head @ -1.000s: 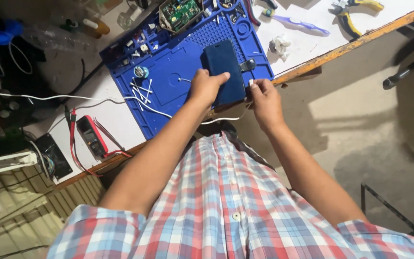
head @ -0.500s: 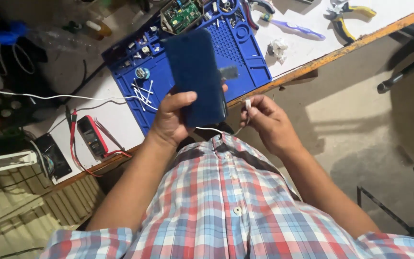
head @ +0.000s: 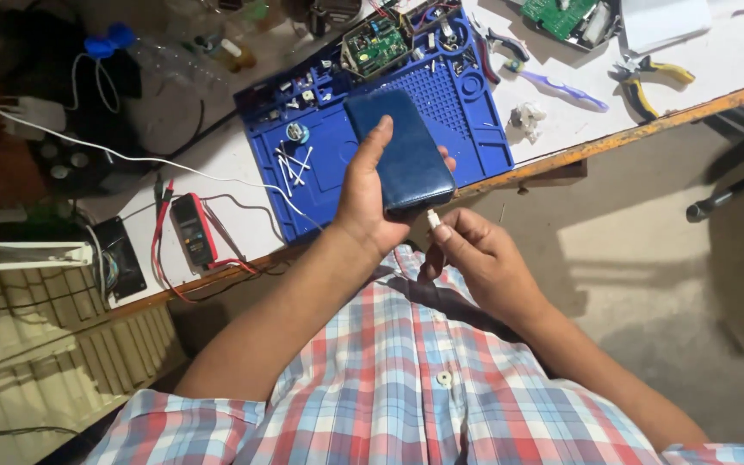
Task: The person is insulating soldered joints on a motor assembly by fitting plastic sleeves over the connections and subsequently testing a smartphone's functionality.
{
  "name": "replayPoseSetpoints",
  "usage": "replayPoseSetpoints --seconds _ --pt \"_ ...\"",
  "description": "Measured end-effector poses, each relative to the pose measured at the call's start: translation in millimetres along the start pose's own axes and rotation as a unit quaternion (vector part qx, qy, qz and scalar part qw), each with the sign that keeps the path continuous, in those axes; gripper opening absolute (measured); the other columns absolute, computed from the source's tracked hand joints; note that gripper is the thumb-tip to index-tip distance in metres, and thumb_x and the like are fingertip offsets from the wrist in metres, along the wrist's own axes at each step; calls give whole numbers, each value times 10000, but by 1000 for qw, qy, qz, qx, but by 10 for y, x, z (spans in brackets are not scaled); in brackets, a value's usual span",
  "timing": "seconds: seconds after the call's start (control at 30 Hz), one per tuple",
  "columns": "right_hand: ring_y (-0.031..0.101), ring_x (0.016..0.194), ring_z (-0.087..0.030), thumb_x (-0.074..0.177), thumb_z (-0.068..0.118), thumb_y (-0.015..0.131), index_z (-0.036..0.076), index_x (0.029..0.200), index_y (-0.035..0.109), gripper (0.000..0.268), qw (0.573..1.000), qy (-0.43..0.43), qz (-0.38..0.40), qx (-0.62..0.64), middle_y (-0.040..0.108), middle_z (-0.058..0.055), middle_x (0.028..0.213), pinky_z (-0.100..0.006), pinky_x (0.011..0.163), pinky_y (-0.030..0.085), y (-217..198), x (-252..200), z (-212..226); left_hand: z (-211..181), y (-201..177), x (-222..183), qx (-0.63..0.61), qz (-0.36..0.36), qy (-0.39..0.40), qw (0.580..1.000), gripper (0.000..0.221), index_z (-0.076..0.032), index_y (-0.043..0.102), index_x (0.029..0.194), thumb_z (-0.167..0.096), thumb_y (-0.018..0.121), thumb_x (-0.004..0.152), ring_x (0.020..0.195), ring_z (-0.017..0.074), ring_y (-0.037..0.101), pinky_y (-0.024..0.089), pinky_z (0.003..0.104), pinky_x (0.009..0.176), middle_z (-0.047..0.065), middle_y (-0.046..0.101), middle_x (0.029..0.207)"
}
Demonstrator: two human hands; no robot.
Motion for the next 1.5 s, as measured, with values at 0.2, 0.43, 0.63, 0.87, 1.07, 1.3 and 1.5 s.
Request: replayPoseSetpoints --seconds 0.2,0.43,0.63,0.87,1.07,1.3,1.5 --pt "714 718 -185 1193 252 720 22 1081 791 265 997 49 -6 -55 773 -114 772 -366 706 560 151 -14 58 23 -67 -41 7 -52 26 998 921 34 660 1502 -688 839 960 1341 548 761 655 653 1143 421 754 1405" --pt "607 676 -144 1191 281 710 36 1062 793 289 995 72 -19 -68 724 -90 729 -317 641 456 260 -77 190 64 -118 -130 20 -58 45 997 872 28 730 1394 -748 778 1000 1247 524 812 704 605 1077 399 796 1340" --pt "658 628 -168 1173 267 709 37 1043 791 276 996 88 -22 -9 710 -88 669 -327 625 490 261 -91 97 90 -109 -164 58 -9 101 993 797 4 721 1367 -717 779 1033 1183 508 841 729 612 1020 377 822 1294" --pt "680 653 -241 1180 202 689 -18 1065 763 258 998 63 -20 9 683 -153 690 -415 657 601 187 -102 -172 66 28 -420 179 57 199 962 606 33 819 1240 -561 755 1135 1114 449 882 754 580 967 332 865 1257" --pt "664 669 -244 1203 143 667 -55 1102 716 228 996 21 -10 92 567 -133 712 -492 702 711 149 -163 -393 154 16 -547 184 43 189 964 516 52 881 1193 -450 785 1126 1092 391 886 748 543 987 286 885 1208" --pt "819 1115 -324 1205 356 676 -34 1376 790 441 999 37 29 20 843 -228 1186 -616 1116 639 -304 37 -578 70 -63 -519 140 68 132 979 557 15 860 1234 -525 786 1115 1112 378 889 755 535 978 280 888 1235" --pt "700 1471 -431 1197 293 635 -33 1783 483 687 999 -43 7 0 697 -340 1609 -653 1181 613 -183 5 -214 -58 -142 -410 504 -56 247 826 880 -88 751 1466 -528 1097 787 1336 313 828 697 497 1116 196 872 1369"
Point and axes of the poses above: each hand's wrist, its own x-axis towards the middle knuckle, its own y-axis out of the palm, z = x × y, the point moved 3 cm from there along x, towards the middle knuckle
